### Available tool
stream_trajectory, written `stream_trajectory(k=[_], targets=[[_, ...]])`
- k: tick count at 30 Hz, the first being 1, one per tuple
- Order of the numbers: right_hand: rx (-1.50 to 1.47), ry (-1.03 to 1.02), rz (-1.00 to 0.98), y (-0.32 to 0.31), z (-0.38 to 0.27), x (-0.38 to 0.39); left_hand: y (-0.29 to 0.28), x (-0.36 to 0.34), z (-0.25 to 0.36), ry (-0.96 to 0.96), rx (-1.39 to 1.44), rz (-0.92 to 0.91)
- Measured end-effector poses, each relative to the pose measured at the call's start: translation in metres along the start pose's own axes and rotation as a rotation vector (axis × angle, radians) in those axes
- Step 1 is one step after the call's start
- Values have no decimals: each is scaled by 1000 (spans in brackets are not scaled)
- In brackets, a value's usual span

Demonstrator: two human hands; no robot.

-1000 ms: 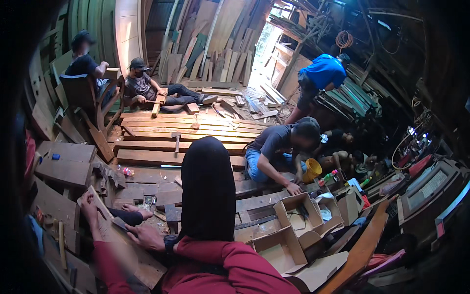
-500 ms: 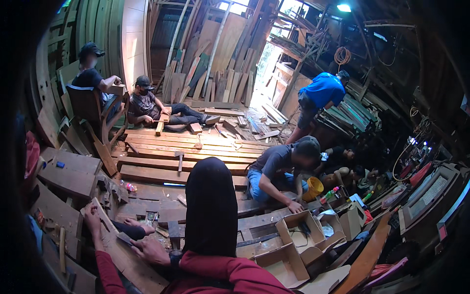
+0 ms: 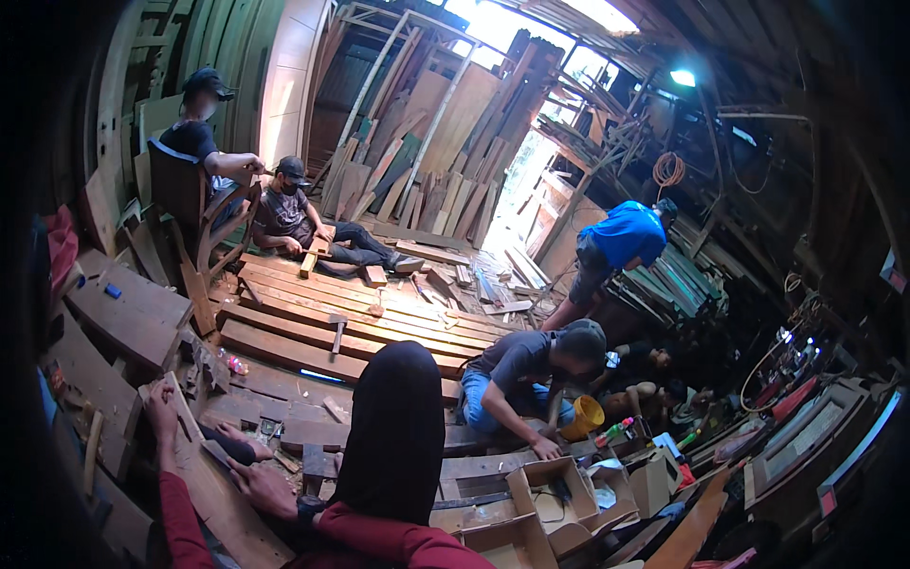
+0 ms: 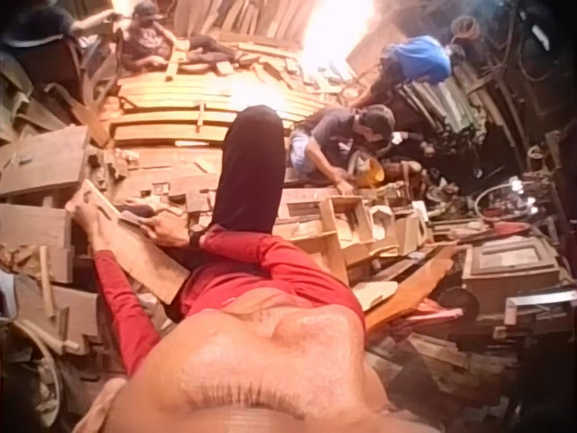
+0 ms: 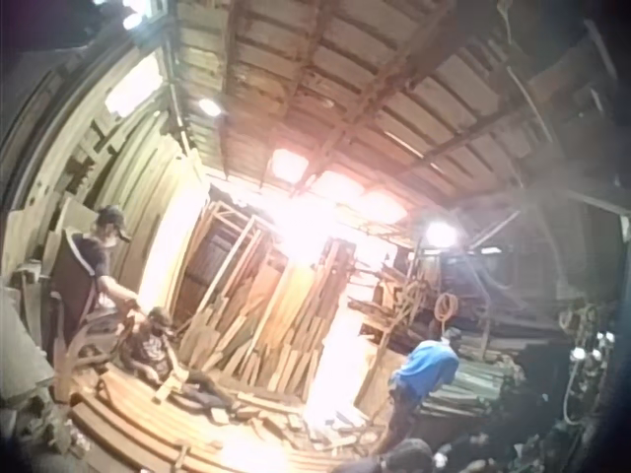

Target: Using a wood chisel to carve out portions of a wooden plank in a workshop.

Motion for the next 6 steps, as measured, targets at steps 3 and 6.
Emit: stream_trajectory(k=[3, 6], targets=[[-36, -34, 7, 1, -2, 0, 7, 0, -16, 159, -42, 62], [46, -10, -117, -12, -9, 13, 5, 9, -4, 2, -1, -14]])
Point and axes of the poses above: each hand's wrist, its own x-axis away from the middle knuckle, its own y-axis out of the palm, z = x × y, the point moved 6 cm from there along -x, towards the middle knuckle, and after that the axes turned 8 degrees about x, right-handed, at the moved point
